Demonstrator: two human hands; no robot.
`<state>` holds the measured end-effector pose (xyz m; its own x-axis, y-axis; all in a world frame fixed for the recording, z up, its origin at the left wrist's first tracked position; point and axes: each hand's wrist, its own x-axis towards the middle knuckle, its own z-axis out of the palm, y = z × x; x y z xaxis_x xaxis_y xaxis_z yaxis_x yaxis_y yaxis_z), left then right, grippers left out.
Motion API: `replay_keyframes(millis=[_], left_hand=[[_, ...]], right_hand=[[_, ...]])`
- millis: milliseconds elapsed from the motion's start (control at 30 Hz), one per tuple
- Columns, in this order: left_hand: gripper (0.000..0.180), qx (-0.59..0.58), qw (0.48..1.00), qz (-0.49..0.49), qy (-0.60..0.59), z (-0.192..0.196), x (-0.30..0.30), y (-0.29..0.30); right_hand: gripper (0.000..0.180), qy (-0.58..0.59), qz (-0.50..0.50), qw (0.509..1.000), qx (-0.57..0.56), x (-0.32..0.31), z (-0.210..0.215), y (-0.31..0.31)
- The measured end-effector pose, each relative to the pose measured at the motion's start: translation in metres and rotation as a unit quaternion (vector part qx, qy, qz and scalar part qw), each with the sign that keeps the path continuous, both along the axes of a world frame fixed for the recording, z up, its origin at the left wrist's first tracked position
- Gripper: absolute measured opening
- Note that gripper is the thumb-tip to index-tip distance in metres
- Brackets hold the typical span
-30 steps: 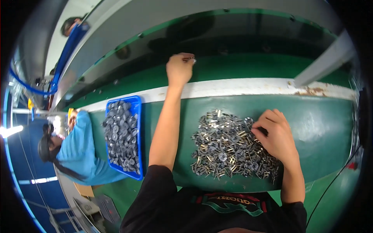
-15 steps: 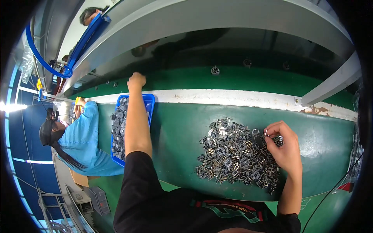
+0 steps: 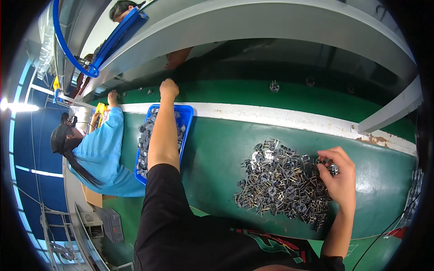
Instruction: The person assembles small electronic components by hand, inserting metal pins into grey circular housings.
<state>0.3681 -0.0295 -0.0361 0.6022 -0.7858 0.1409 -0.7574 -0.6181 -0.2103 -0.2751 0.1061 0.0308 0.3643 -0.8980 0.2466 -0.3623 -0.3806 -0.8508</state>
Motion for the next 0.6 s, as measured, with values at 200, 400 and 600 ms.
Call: replay_keyframes(millis=[200, 400, 600], left_hand=[[0.036, -0.224, 0.895, -0.260, 0.286, 0.036, -0.174, 0.024], [0.040, -0.222, 0.667, -0.350, 0.619, 0.078, -0.340, 0.088], [0.043, -0.111, 0.598, -0.416, 0.676, 0.070, -0.411, 0.104]], right_hand=[[0.033, -0.020, -0.034, 0.999, 0.020, -0.006, -0.006, -0.002], [0.031, -0.136, -0.066, 0.981, 0.123, 0.003, -0.014, -0.003], [0.024, -0.208, -0.057, 0.961, 0.172, -0.005, -0.010, 0.001]])
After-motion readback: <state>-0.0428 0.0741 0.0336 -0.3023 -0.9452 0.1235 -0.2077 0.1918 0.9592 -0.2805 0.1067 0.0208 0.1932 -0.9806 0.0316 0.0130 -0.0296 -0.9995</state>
